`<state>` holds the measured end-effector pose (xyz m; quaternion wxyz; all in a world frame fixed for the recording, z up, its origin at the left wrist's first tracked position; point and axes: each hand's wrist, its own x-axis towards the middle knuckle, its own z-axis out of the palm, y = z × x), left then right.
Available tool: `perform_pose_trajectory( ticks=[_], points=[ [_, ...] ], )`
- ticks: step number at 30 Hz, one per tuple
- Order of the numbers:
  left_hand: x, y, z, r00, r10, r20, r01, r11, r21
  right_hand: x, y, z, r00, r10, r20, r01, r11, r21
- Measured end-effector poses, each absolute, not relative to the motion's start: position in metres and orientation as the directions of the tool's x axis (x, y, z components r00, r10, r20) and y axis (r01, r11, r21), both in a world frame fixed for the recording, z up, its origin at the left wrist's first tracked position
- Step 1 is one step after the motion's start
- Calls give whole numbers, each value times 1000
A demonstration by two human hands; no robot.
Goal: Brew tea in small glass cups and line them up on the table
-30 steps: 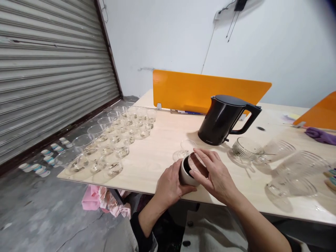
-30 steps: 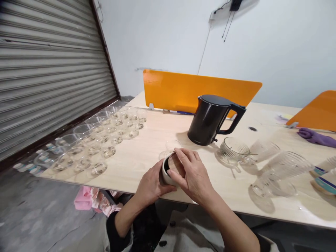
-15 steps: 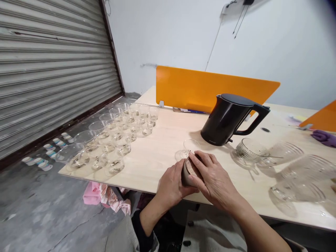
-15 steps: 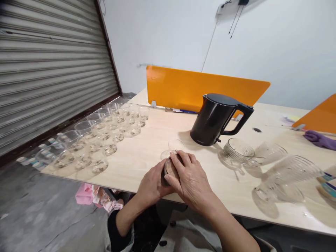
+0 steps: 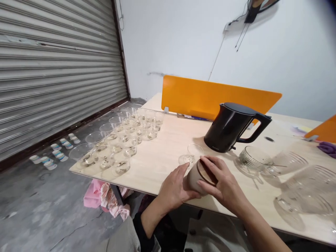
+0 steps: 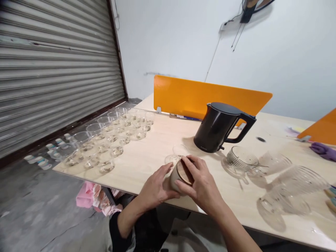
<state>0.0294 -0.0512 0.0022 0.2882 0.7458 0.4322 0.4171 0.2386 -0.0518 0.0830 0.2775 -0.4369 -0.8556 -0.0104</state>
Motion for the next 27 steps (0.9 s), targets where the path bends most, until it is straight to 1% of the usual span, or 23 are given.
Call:
perform_pose_trajectory(
  ticks=[4, 8, 11, 14, 19, 23, 27],
  points=[
    [22, -51, 1, 286, 870, 401, 377, -487, 788, 257, -45, 121, -360, 707, 609, 769, 594, -235],
    [15, -50, -2, 221, 884, 412, 477, -467, 745, 255, -5, 159, -246, 646, 723, 795, 561, -230],
    [11, -49, -3, 178, 900, 398, 521, -430, 737, 243, 47, 165, -201, 635, 746, 808, 538, -239],
    [10, -48, -2, 168, 913, 372, 500, -404, 766, 230, 106, 151, -212, 668, 713, 795, 542, -272],
    [11, -49, 0, 151, 924, 352, 490, -379, 785, 216, 178, 109, -277, 744, 608, 786, 540, -302],
    [10, -48, 0, 151, 923, 354, 477, -381, 792, 216, 206, 80, -306, 780, 546, 784, 532, -320],
    [10, -48, -3, 151, 918, 366, 472, -393, 789, 223, 217, 63, -329, 787, 523, 787, 534, -309]
  ],
)
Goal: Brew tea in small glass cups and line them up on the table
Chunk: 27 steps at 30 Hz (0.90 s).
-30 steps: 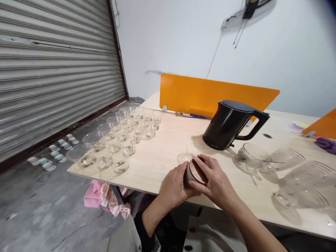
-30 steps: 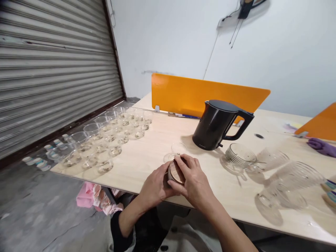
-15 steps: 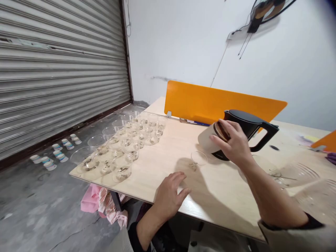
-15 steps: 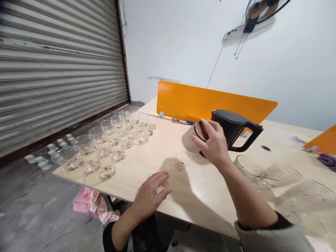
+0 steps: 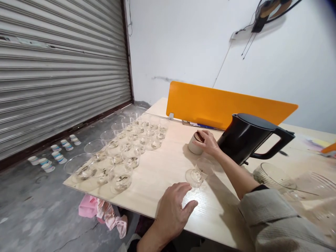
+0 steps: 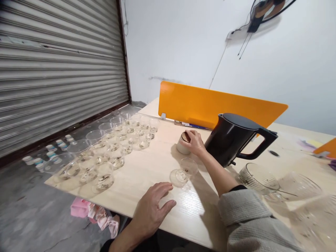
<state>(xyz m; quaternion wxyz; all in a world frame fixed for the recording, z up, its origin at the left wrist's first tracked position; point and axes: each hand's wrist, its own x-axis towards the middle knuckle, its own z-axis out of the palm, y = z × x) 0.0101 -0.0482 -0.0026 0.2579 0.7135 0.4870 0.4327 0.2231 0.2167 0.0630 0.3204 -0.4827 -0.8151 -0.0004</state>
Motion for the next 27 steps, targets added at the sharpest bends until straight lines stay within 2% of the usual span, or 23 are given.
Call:
perform_pose_trajectory(
  ticks=[8, 10, 13, 15, 17, 22, 24, 27],
  points=[
    [11, -48, -5, 148, 922, 358, 472, -384, 794, 219, 208, 67, -362, 811, 460, 813, 516, -270],
    [11, -48, -5, 152, 921, 359, 468, -387, 795, 222, 195, 76, -339, 805, 486, 814, 510, -278],
    [11, -49, -3, 152, 920, 360, 471, -388, 792, 234, 158, 91, -276, 753, 598, 783, 537, -315],
    [10, -49, -3, 151, 920, 362, 479, -389, 787, 244, 126, 98, -198, 749, 632, 737, 539, -408],
    [10, -49, -3, 157, 915, 372, 490, -399, 775, 253, 95, 97, -111, 813, 571, 680, 481, -554],
    [10, -49, -4, 167, 908, 384, 511, -413, 754, 261, 49, 64, -45, 978, 205, 426, 204, -881],
    [10, -49, -4, 171, 910, 377, 511, -409, 756, 258, 44, 49, -84, 990, 114, 322, 136, -937],
    [10, -49, -4, 168, 917, 362, 515, -395, 761, 252, 41, 40, -153, 985, 77, 276, 118, -954]
  ],
)
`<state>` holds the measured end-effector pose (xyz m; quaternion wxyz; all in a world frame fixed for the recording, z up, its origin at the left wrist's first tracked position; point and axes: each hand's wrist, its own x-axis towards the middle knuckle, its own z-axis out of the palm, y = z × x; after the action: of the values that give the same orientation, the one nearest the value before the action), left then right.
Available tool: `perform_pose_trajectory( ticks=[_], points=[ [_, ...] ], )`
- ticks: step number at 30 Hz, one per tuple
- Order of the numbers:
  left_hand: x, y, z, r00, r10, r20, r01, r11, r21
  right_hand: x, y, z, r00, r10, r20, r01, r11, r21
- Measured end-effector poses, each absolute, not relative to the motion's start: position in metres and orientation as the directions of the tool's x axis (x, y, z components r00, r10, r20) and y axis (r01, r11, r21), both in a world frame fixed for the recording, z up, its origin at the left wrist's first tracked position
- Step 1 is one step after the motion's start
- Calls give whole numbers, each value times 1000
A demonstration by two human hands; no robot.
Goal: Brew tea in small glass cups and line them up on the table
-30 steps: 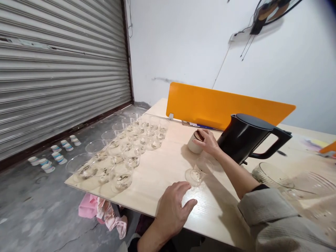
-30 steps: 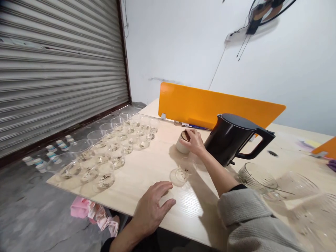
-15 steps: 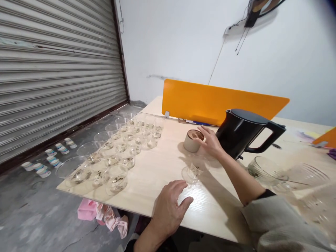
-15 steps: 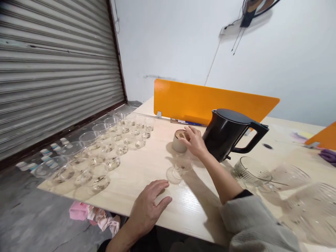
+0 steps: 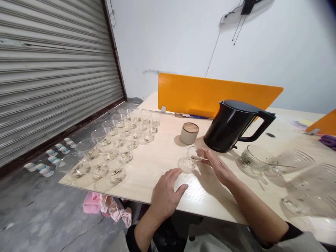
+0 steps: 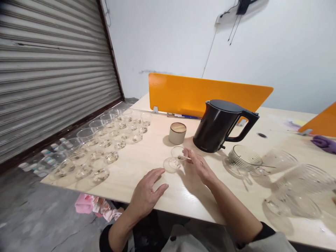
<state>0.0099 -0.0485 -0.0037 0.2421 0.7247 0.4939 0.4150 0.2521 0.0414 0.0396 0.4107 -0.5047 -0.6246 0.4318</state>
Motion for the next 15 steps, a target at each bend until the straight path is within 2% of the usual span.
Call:
perform_pose_trajectory(
  ticks=[9, 15],
  points=[
    [9, -49, -3, 161, 919, 359, 528, -387, 756, 239, 33, 48, -240, 969, 52, 320, 129, -939],
    [9, -49, -4, 161, 918, 362, 525, -390, 756, 260, 36, 55, -85, 982, 169, 293, 187, -938]
  ],
)
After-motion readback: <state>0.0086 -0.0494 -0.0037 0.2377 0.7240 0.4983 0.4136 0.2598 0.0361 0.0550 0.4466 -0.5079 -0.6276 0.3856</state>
